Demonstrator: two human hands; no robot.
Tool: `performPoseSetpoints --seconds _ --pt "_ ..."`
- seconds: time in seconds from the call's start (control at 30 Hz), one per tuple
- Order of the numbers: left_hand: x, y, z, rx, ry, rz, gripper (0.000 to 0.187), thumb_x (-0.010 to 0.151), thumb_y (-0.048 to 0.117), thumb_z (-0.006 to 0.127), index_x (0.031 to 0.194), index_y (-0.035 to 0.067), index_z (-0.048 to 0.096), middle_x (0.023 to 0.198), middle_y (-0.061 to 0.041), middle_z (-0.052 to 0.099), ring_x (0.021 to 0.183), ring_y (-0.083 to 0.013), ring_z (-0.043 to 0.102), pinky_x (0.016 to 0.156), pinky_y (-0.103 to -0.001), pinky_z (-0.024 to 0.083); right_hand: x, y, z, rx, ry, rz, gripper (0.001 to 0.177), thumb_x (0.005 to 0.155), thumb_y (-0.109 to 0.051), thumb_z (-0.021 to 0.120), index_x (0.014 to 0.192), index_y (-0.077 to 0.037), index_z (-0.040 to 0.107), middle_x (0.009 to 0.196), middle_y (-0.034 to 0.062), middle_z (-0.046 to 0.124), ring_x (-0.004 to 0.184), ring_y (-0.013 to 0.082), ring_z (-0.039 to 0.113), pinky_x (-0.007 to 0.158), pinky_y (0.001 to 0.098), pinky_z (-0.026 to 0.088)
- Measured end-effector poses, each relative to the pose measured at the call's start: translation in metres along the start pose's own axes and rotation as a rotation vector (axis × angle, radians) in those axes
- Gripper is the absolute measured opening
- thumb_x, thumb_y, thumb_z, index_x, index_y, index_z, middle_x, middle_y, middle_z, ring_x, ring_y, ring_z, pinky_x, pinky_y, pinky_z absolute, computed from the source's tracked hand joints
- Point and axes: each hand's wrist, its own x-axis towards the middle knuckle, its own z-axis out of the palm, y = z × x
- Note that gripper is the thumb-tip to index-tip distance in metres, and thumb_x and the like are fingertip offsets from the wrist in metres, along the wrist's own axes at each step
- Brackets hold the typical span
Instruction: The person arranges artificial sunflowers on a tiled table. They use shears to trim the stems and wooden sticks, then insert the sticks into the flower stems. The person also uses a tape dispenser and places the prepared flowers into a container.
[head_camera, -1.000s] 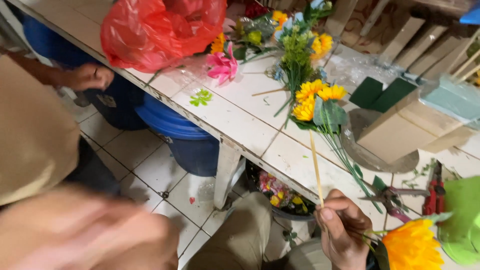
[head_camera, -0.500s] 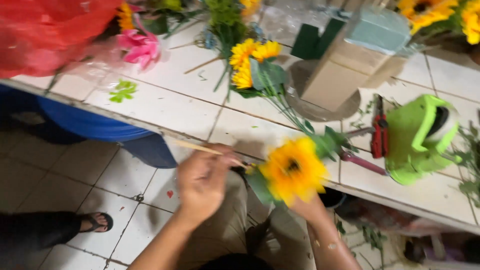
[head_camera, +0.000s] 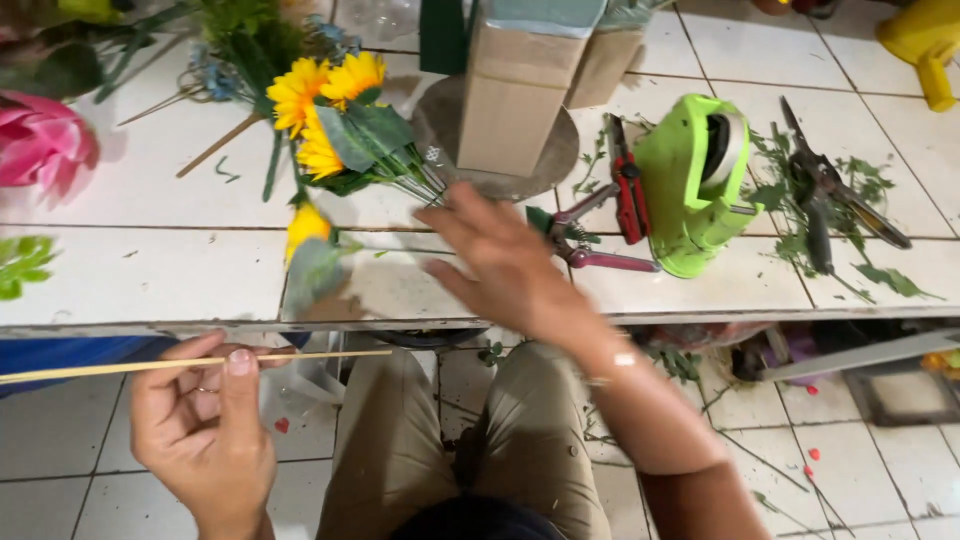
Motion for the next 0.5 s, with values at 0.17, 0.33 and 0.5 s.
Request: performPoseSetpoints --seconds 0.17,0.33,0.5 --pt "0.012 -0.036 0.009 -0.208 -0.107 -0.112 0.018 0.106 -0.001 0.061 0.123 0.0 0.056 0.113 -0.015 0.068 0.098 -0.0211 0.071 0.085 -0.033 0.069 -0.022 0.054 -0.103 -0.105 -0.787 0.447 0.072 0.091 -0.054 0.064 0.153 -0.022 0.045 0.159 0.0146 0.04 0.152 0.0326 0.028 0.125 0.0545 0.023" --pt "0.007 -0.047 0.046 -0.408 -0.21 -0.19 0.013 0.103 0.0 0.063 0.115 0.003 0.058 0.104 -0.012 0.068 0.096 -0.0215 0.072 0.087 -0.033 0.066 -0.038 0.134 -0.08 -0.302 -0.97 0.549 0.115 0.071 -0.037 0.093 0.161 -0.027 0.022 0.171 0.0086 0.009 0.155 0.0328 0.016 0.118 0.057 0.028" --pt "0.012 -0.02 0.077 -0.462 -0.17 -0.098 0.022 0.103 -0.003 0.058 0.122 0.002 0.049 0.098 -0.011 0.069 0.09 -0.0178 0.074 0.086 -0.034 0.066 -0.023 0.141 -0.067 -0.447 -1.007 0.43 0.133 0.05 -0.042 0.105 0.161 -0.027 0.034 0.157 0.0099 0.041 0.146 0.0326 0.045 0.109 0.0592 0.045"
